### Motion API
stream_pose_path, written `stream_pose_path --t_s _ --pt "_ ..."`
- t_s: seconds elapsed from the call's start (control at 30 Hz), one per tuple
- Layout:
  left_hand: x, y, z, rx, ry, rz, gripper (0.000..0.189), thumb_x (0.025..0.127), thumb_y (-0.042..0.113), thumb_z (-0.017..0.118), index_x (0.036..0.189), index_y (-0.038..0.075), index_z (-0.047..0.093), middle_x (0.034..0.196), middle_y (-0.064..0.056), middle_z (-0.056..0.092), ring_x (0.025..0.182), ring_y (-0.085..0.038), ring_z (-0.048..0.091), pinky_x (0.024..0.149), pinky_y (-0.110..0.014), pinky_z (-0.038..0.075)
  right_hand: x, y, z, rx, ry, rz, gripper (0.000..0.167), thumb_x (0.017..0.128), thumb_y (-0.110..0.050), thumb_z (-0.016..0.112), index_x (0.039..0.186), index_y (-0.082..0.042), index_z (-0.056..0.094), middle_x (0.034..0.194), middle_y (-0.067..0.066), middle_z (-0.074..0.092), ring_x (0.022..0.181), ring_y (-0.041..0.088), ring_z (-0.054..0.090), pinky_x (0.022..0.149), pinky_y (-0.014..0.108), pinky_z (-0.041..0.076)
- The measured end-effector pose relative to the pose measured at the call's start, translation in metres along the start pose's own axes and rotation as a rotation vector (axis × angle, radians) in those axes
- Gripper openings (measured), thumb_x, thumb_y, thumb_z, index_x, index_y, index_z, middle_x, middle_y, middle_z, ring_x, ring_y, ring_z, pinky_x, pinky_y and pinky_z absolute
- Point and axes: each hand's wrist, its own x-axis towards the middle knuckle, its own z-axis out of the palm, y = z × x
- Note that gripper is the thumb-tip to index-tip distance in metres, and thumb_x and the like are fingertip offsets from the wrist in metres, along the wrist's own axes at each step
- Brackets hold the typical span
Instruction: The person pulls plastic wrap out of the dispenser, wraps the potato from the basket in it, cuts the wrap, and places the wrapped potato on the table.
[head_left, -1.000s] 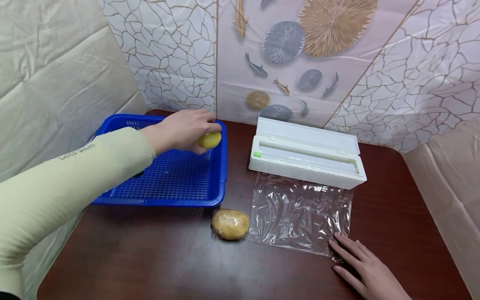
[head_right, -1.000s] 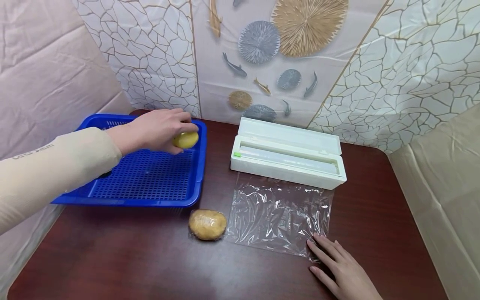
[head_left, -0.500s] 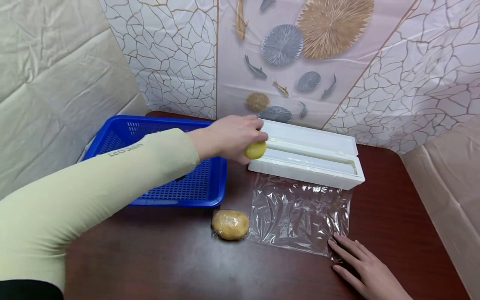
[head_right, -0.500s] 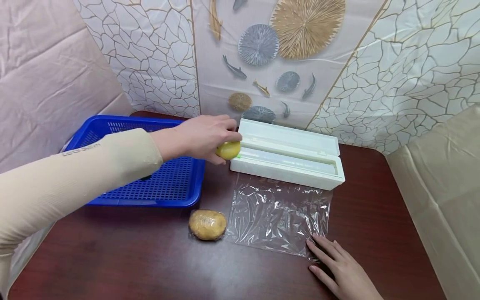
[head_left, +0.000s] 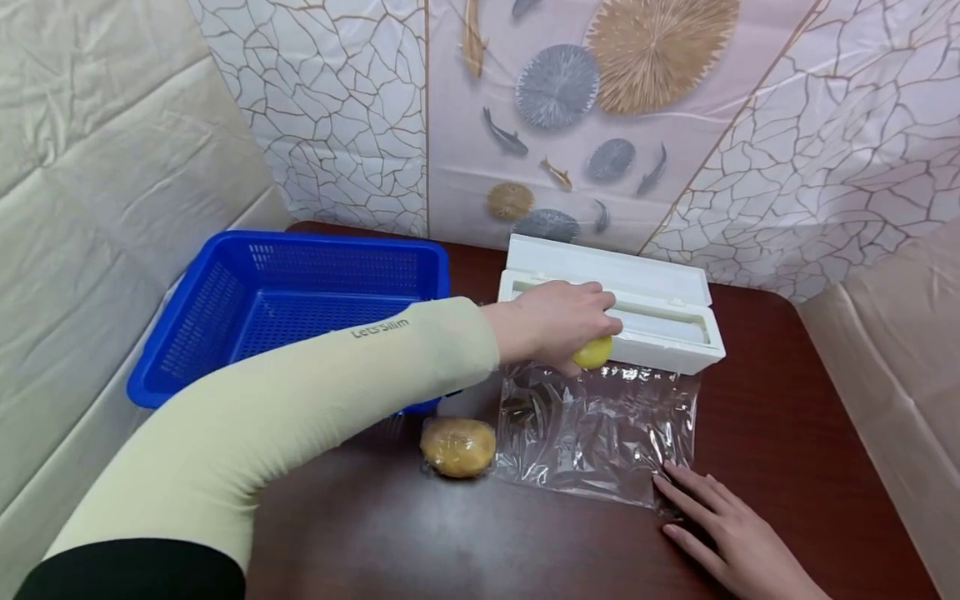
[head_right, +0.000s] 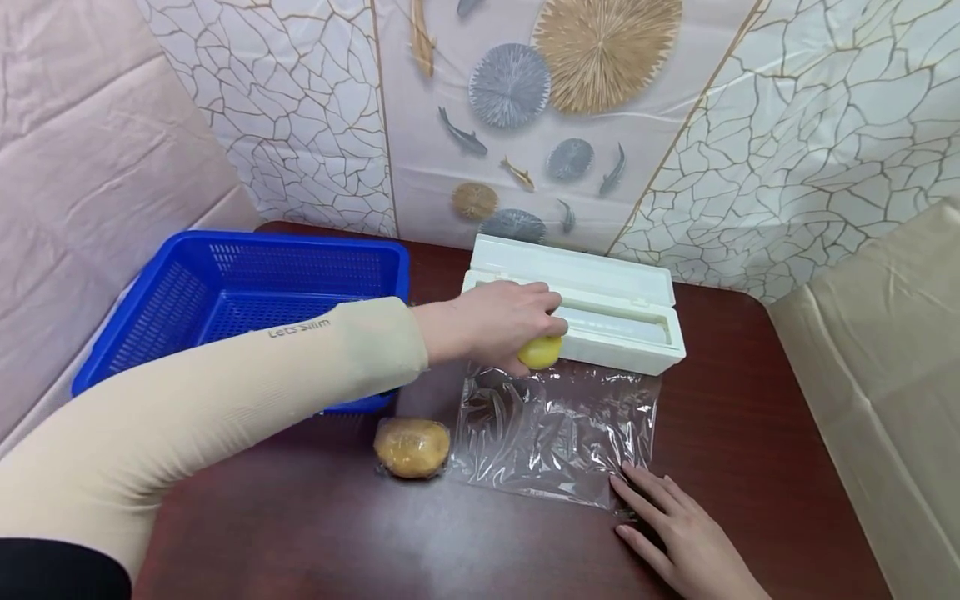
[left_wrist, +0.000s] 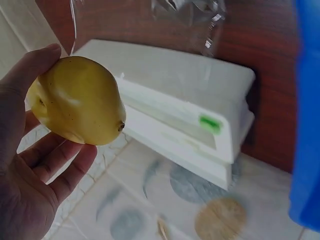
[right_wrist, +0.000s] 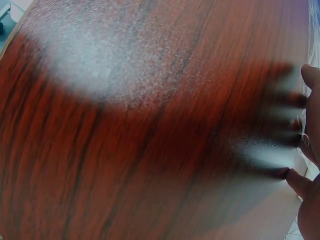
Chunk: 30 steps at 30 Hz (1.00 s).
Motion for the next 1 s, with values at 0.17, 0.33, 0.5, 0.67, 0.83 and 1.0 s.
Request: stream_pose_path --t_s 0.17,0.33,0.5,0.67,0.83,1.0 --pt "0.016 0.016 0.003 -0.026 -0.020 -0.008 0.066 0.087 0.054 0.082 0.142 0.024 0.063 0.133 -0.001 0.059 0.119 -0.016 0.055 0.093 -0.031 0.055 0.000 0.000 -0.001 -0.003 0.004 -0.008 0.073 0.085 -0.029 0.090 0.152 -0.024 0.061 0.154 0.008 0.058 0.145 0.010 0.044 0.126 0.015 0.009" --pt "0.030 0.034 0.009 -0.033 -0.036 -0.033 0.063 0.089 0.051 0.080 0.144 0.025 0.062 0.131 0.002 0.060 0.117 -0.014 0.055 0.092 -0.028 0.054 -0.001 0.002 -0.001 0.006 0.020 -0.034 0.072 0.084 -0.027 0.090 0.151 -0.021 0.063 0.154 0.010 0.057 0.150 0.004 0.036 0.126 0.017 0.009" --pt "0.043 0.050 0.022 -0.075 -0.079 -0.087 0.059 0.090 0.053 0.082 0.140 0.027 0.065 0.131 0.004 0.061 0.117 -0.012 0.056 0.093 -0.026 0.055 -0.001 0.004 0.000 0.015 0.025 -0.050 0.069 0.087 -0.029 0.088 0.151 -0.019 0.063 0.157 0.009 0.056 0.154 -0.001 0.029 0.126 0.016 0.008" --pt "0.051 0.061 0.038 -0.067 -0.125 -0.121 0.054 0.090 0.056 0.080 0.135 0.028 0.068 0.131 0.005 0.062 0.118 -0.012 0.057 0.098 -0.026 0.054 -0.001 0.004 0.000 0.006 0.009 -0.029 0.069 0.088 -0.030 0.087 0.152 -0.022 0.062 0.156 0.007 0.056 0.152 0.003 0.034 0.125 0.015 0.007" --pt "0.059 0.070 0.052 -0.028 -0.118 -0.129 0.050 0.091 0.059 0.078 0.130 0.028 0.070 0.126 0.005 0.064 0.113 -0.011 0.060 0.094 -0.027 0.057 0.000 0.004 -0.001 -0.007 0.015 -0.023 0.067 0.088 -0.030 0.087 0.150 -0.022 0.064 0.153 0.006 0.059 0.146 0.012 0.045 0.125 0.016 0.007" --pt "0.065 0.077 0.061 -0.038 -0.098 -0.151 0.050 0.090 0.061 0.078 0.129 0.030 0.071 0.125 0.006 0.065 0.111 -0.010 0.060 0.090 -0.028 0.058 0.001 0.004 -0.001 -0.023 0.028 -0.020 0.065 0.087 -0.031 0.088 0.147 -0.023 0.066 0.150 0.004 0.061 0.131 0.022 0.057 0.123 0.018 0.018"
